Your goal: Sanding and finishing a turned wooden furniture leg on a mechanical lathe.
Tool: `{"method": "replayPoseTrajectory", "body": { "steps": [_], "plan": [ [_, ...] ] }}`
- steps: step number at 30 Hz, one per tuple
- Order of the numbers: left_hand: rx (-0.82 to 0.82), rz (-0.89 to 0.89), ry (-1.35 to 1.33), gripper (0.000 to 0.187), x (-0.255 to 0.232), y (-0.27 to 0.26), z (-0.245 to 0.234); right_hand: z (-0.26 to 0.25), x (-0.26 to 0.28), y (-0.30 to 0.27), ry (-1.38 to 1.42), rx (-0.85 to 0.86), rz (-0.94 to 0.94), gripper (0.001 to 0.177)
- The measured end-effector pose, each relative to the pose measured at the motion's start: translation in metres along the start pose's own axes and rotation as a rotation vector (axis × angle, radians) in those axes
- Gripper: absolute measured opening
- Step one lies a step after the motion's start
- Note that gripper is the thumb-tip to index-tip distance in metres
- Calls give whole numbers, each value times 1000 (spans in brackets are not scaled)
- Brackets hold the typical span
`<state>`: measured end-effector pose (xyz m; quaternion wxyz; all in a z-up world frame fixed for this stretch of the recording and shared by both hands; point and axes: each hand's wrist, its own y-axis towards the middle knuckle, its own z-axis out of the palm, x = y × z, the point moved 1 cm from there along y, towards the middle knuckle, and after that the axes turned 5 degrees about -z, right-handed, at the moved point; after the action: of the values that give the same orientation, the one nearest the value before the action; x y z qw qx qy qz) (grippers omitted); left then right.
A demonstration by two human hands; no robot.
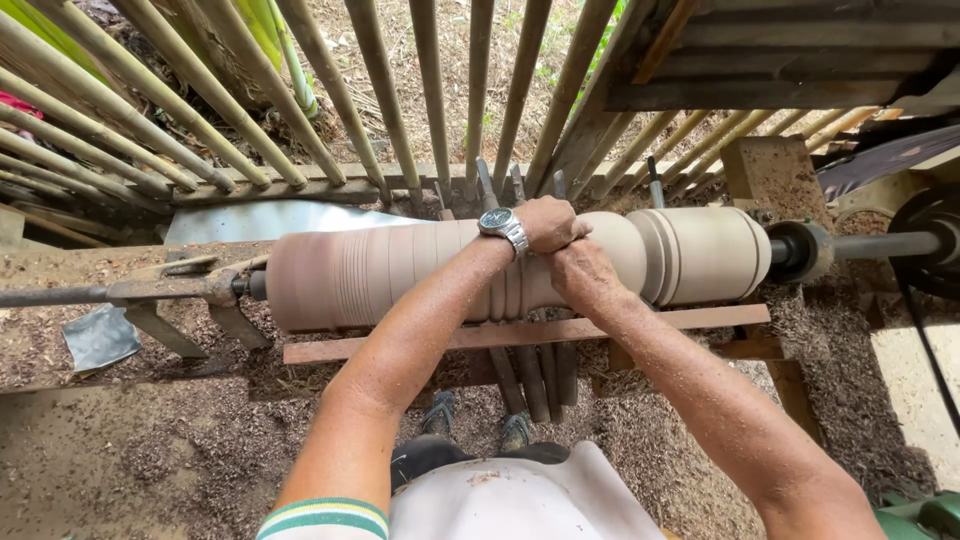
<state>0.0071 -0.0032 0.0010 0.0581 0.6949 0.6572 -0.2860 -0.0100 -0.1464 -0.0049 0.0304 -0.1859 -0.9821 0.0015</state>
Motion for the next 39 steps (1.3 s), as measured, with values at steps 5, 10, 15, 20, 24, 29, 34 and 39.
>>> {"method": "replayPoseTrajectory", "body": {
  "steps": [5,10,15,20,24,29,34,39],
  "plan": [
    [-17,42,-53,59,7,9,4,-4,-8,2,-59,113,47,14],
    [-70,191,-27,49,17,18,16,-14,-7,3,-87,212,41,13],
    [-20,-3,-21,59,13,6,5,-1,-4,7,38,83,35,26],
    [-45,11,30,56,-2,1,3,3,-2,-3,160,-85,-16,31],
    [-54,18,4,56,1,2,3,0,-2,-2,28,98,61,14],
    [-68,19,-91,58,1,5,6,-13,-6,0,46,111,66,16],
    [-74,-9,-153,59,-4,4,3,-9,-19,1,2,165,-11,20],
    [-133,3,-284,56,-5,11,9,-14,-25,0,-156,210,-65,15]
  ]
}}
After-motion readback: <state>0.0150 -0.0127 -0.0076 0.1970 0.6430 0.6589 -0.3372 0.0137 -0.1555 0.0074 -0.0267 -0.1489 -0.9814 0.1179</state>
